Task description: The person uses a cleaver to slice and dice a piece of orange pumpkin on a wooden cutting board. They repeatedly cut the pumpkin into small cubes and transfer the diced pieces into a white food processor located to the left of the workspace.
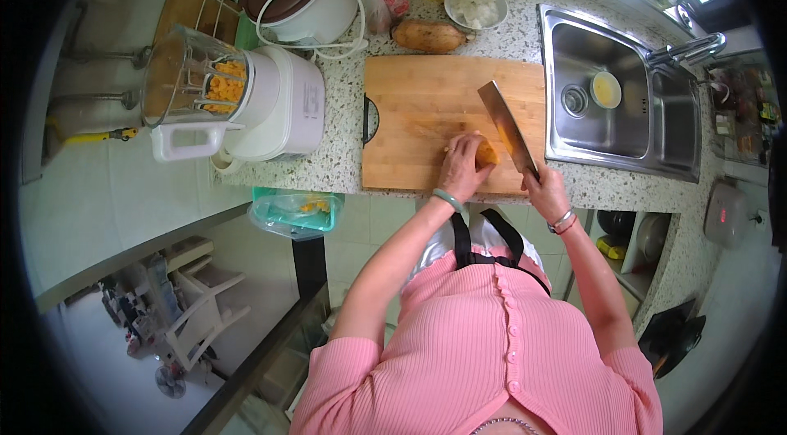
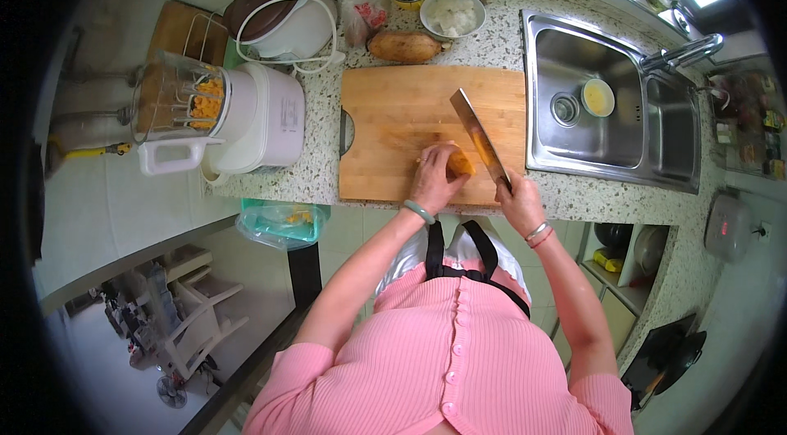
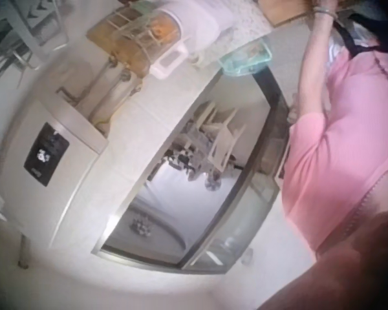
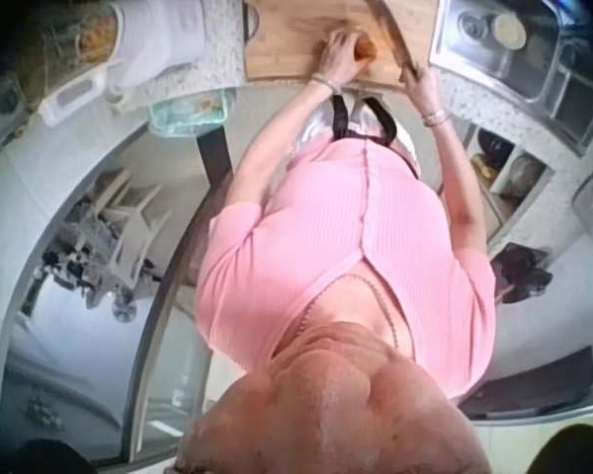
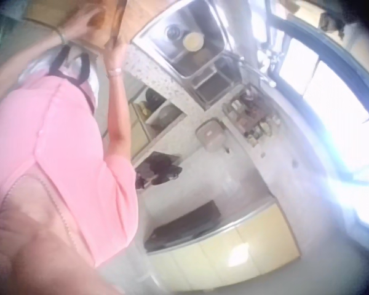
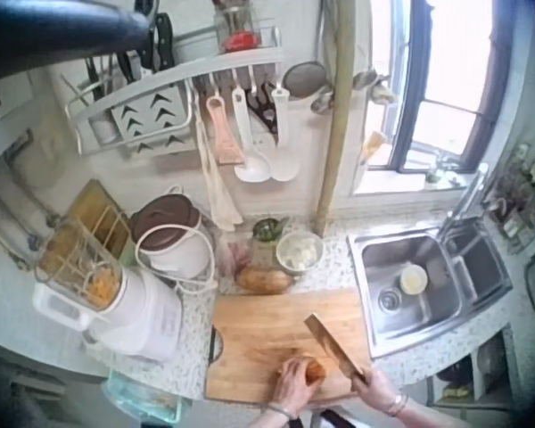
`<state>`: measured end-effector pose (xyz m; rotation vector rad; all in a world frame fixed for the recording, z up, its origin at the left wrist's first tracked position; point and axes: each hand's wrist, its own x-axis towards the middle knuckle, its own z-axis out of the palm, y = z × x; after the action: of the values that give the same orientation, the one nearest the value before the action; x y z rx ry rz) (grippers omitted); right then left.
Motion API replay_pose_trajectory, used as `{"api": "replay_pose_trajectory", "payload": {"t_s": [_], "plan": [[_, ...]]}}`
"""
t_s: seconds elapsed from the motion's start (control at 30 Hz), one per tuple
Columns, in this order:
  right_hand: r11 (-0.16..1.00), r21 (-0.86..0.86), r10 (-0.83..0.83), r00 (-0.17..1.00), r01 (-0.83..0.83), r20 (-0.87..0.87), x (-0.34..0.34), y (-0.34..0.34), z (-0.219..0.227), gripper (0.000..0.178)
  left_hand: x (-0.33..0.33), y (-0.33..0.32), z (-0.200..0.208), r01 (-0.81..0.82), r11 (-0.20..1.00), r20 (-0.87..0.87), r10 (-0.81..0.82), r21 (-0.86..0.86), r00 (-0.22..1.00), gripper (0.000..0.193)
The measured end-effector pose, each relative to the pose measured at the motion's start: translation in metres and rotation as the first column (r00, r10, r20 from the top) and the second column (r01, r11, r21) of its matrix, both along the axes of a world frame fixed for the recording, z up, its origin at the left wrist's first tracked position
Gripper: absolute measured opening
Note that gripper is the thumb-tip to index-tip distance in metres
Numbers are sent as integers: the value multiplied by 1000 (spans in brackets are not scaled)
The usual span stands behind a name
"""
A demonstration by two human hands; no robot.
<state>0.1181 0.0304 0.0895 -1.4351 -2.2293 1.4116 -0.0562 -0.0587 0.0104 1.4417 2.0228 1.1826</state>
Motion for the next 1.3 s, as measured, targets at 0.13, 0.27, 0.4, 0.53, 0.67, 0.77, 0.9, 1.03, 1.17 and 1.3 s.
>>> {"api": "replay_pose_trajectory", "payload": {"t_s": [0.13,0.27,0.4,0.53,0.67,0.77,0.9,1.03,1.17,1.3], "plan": [[998,52,28,999,-30,36,15,4,-6,19,11,1,1,-44,999,-89,44,1,995,43],[994,104,20,994,-31,104,26,-2,-9,20,15,-6,-1,-146,987,-59,150,71,987,32],[989,112,90,992,-100,92,31,-7,-13,19,17,-7,-12,-254,963,52,250,91,967,26],[976,149,136,981,-156,139,37,-10,-11,18,23,0,-8,-226,972,-37,229,71,973,30],[976,145,145,980,-165,137,37,-16,-4,19,21,0,-12,-227,971,-18,229,79,973,37],[973,173,133,983,-154,126,37,-20,-7,18,21,-3,-2,-177,984,-153,176,9,972,49],[982,158,86,991,-102,106,42,-19,-14,17,22,3,1,-122,985,-259,87,-119,962,61],[984,150,87,993,-98,76,36,-15,-16,18,10,7,1,-225,963,-155,203,-145,967,66],[982,151,101,991,-113,87,19,-15,-12,19,-22,-3,-1,-281,947,-147,259,-157,955,69],[969,189,144,986,-157,81,-1,-19,-12,20,-66,-10,-3,-288,957,-143,283,-20,949,66]]}}
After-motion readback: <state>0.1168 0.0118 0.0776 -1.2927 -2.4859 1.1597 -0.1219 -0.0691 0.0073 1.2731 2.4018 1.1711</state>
